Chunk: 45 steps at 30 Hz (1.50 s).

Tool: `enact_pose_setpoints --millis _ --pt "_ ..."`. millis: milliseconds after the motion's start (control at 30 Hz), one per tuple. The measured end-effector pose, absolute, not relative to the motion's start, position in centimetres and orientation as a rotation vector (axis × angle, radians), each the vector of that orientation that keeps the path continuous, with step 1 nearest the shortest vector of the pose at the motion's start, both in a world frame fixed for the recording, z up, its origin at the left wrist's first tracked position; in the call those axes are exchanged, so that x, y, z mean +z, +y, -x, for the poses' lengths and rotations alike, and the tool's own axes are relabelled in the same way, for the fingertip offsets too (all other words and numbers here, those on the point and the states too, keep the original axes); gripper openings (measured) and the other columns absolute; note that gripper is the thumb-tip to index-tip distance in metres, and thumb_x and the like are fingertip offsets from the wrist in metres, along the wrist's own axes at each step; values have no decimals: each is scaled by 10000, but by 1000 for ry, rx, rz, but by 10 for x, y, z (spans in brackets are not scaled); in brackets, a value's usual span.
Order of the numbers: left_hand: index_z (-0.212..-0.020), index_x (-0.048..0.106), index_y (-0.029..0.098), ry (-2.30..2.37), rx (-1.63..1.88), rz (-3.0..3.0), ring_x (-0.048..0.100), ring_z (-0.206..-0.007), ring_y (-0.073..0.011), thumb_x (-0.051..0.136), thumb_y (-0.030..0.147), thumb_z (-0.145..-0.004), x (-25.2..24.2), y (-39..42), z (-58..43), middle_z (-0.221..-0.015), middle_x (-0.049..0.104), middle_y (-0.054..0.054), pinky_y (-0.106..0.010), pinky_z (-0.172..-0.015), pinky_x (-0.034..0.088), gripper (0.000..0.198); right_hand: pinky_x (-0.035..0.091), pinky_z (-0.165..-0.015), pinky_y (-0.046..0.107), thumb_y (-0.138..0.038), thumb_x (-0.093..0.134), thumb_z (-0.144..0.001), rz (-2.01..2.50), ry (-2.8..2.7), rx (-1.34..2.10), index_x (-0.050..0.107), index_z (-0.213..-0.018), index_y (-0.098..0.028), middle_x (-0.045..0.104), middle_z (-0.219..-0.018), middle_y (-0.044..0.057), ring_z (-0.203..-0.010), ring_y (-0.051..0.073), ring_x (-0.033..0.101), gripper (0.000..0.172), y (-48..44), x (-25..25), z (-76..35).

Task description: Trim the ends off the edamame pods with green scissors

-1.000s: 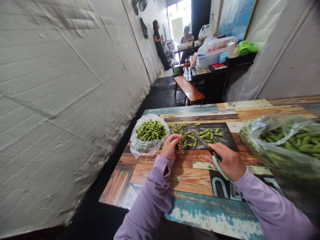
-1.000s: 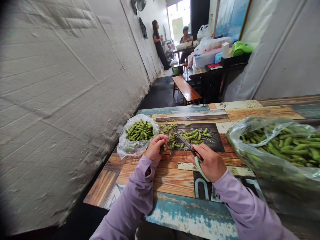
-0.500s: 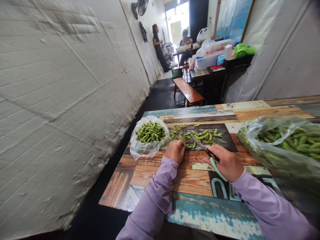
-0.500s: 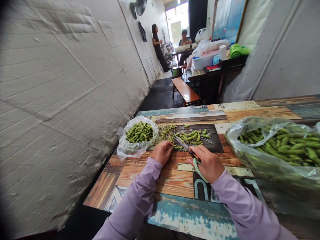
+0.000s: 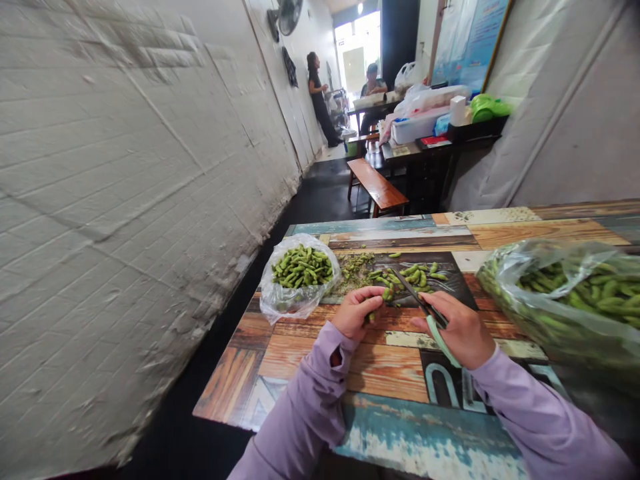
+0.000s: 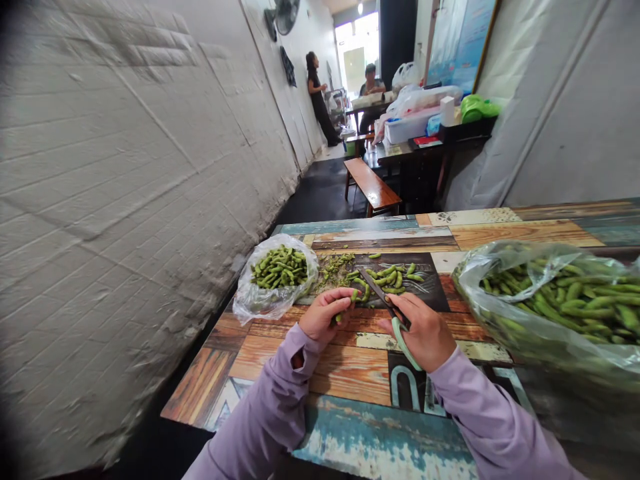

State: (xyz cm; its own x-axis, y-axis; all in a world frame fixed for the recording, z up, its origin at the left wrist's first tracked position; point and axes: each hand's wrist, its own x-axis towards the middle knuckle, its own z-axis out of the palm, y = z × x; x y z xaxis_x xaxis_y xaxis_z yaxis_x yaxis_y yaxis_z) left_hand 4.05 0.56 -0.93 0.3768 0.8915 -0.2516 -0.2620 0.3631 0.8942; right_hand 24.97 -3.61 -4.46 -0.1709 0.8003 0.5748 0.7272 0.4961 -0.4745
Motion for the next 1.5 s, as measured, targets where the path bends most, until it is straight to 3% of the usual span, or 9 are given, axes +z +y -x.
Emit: enact_pose_setpoints --millis 333,600,767,967,1100,1267,1500 --pt "-767 512 146 779 905 -933 365 -362 9 771 351 -589 -9 5 -42 -799 674 -28 -140 -335 234 375 544 -783 343 -271 563 -816 1236 -1954 107 577 -1110 -203 652 -964 79 -866 213 649 303 -39 -41 -247" --pt "-939 658 142 849 920 -999 391 -398 -1 786 320 -586 -13 4 -42 -682 564 31 -143 -354 270 415 538 -800 344 -258 571 -814 1222 -1976 136 560 -1129 -198 646 -994 86 -895 213 639 321 -40 -39 -247" --pt "-809 659 133 866 918 -1024 379 -400 -7 750 422 -626 -14 3 -45 -669 567 16 -149 -357 272 354 540 -764 324 -288 601 -797 1238 -1998 236 537 -1160 -198 609 -1026 87 -879 203 620 379 -41 -37 -246" --pt "-678 597 124 888 902 -1157 353 -425 -27 659 539 -686 -13 3 -45 -605 509 22 -163 -378 272 419 535 -722 314 -321 616 -790 1240 -2017 349 522 -1190 -215 583 -1059 83 -826 184 607 425 -42 -36 -245" --pt "-771 633 122 916 895 -1284 365 -488 -45 682 471 -695 -13 3 -44 -595 476 35 -178 -468 317 360 528 -720 310 -319 615 -793 1259 -2013 365 523 -1183 -206 575 -1056 81 -783 164 597 416 -42 -36 -245" --pt "-812 671 121 903 976 -1516 500 -735 -129 677 397 -725 -12 3 -44 -753 600 -25 -245 -719 393 290 521 -700 301 -337 619 -796 1241 -2028 378 521 -1176 -214 576 -1028 71 -760 158 590 412 -42 -37 -245" --pt "-857 699 139 938 971 -1541 558 -804 -169 651 395 -742 -10 1 -46 -829 660 -49 -277 -791 416 285 520 -726 300 -341 614 -807 1234 -2059 379 533 -1174 -214 584 -1020 72 -827 174 599 396 -44 -32 -244"
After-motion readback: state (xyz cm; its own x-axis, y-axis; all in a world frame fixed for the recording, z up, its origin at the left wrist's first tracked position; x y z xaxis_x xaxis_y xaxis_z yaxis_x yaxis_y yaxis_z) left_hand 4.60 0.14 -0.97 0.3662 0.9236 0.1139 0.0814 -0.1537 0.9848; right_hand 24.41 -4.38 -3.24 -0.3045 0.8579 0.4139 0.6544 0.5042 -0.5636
